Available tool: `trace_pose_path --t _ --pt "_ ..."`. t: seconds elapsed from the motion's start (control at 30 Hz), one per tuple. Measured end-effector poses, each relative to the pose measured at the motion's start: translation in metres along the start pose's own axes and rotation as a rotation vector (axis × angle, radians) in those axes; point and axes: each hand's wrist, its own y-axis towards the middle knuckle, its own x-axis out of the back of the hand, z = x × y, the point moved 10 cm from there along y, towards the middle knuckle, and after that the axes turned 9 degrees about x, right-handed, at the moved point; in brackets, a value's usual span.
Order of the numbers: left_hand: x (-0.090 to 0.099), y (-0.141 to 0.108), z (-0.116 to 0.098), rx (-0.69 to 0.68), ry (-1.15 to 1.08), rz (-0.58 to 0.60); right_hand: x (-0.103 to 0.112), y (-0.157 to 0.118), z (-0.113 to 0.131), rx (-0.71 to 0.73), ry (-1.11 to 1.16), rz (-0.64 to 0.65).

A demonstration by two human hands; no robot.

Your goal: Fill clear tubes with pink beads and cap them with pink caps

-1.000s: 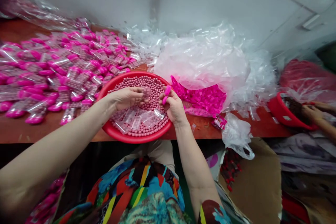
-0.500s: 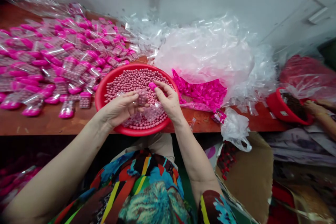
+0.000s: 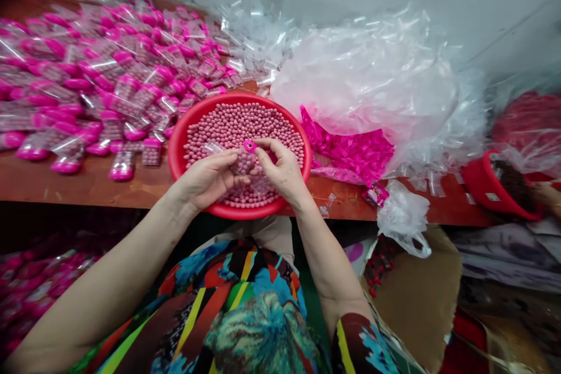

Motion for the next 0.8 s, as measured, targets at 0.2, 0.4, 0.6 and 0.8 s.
trace_pose_path --t 0.2,0.4,0.6,0.8 --pt "0.003 0.002 -0.001 -0.03 0.063 -0.023 -0.001 0.001 -0.018 -0.169 0.142 0.084" --pt "0.002 0.0 0.0 -0.025 0.096 -0.036 -0.005 -0.004 -0.027 -0.28 0.241 0.148" --pt "0.007 0.0 0.0 -0.035 0.125 -0.077 -0.007 -0.008 -0.032 -0.329 0.264 0.223" --pt "0.012 0.0 -0.001 -0.053 0.168 -0.141 -0.006 -0.004 -0.025 -0.233 0.141 0.321"
